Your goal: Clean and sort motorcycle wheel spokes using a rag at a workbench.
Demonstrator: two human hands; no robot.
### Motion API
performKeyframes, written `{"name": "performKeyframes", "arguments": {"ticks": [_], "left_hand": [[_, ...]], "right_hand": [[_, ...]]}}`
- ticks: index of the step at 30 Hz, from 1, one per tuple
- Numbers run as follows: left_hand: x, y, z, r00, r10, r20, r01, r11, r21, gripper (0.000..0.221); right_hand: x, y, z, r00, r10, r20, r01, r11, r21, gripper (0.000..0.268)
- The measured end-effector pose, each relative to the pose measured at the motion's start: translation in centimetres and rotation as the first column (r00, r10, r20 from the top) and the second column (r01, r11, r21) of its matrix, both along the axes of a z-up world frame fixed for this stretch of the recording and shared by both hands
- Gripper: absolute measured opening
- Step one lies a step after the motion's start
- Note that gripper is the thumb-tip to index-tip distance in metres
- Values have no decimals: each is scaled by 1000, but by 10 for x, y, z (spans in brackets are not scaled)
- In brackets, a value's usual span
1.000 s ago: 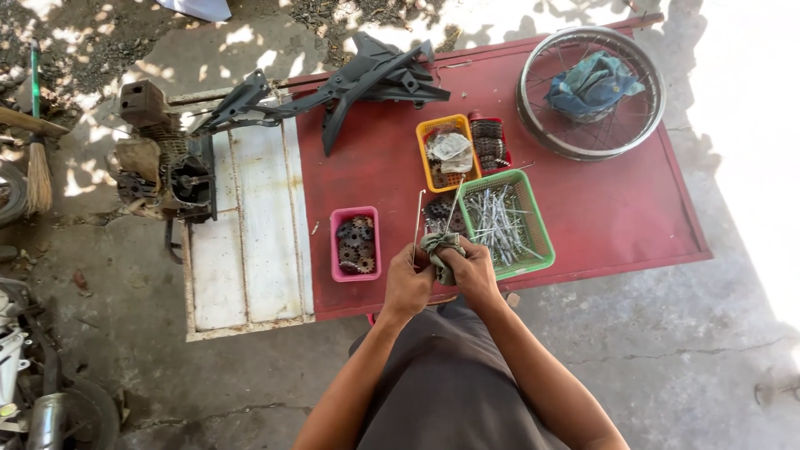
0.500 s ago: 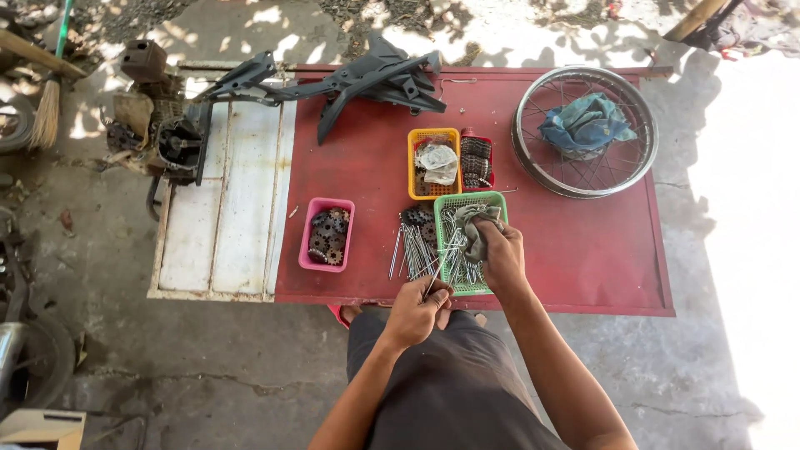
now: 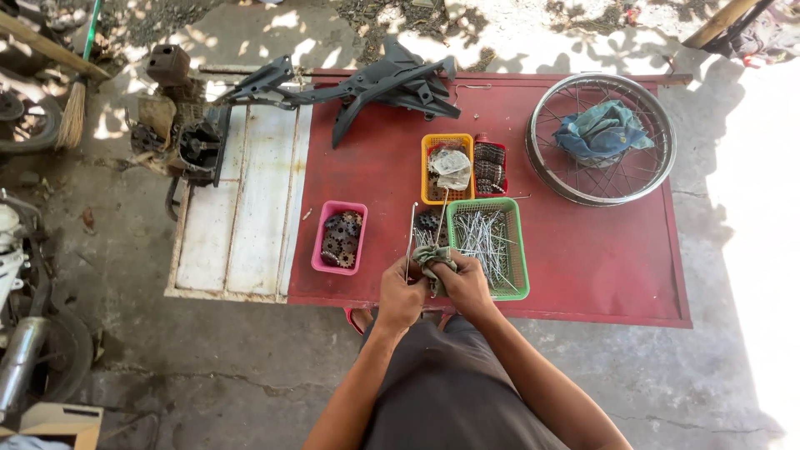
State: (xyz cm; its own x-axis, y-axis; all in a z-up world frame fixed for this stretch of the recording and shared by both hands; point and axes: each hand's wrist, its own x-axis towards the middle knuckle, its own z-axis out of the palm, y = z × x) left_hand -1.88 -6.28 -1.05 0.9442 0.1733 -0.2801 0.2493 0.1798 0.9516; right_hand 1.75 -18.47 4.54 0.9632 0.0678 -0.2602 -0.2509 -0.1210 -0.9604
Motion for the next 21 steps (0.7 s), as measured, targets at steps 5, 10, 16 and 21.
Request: {"name": "performKeyframes", "arguments": {"ticks": [5,10,16,21], "left_hand": [[7,31,-10,992,-122,-8,122,992,-15,5],[3,73,-5,967,-236,-93,235,972,-31,5],[7,123,5,913,-399,-88,372,900,-227,5],[13,146,4,878,-476,-45,473,878,-72,8]], "right_hand": [[14,28,4,992,-110,-65,111,994,17,11],[38,50,-1,929,-351,-115,365,922,127,16],[44,81,0,845,-521,-121,534,804,262,17],[29,96,-20,820,-545,-176,572,766,292,20]]}}
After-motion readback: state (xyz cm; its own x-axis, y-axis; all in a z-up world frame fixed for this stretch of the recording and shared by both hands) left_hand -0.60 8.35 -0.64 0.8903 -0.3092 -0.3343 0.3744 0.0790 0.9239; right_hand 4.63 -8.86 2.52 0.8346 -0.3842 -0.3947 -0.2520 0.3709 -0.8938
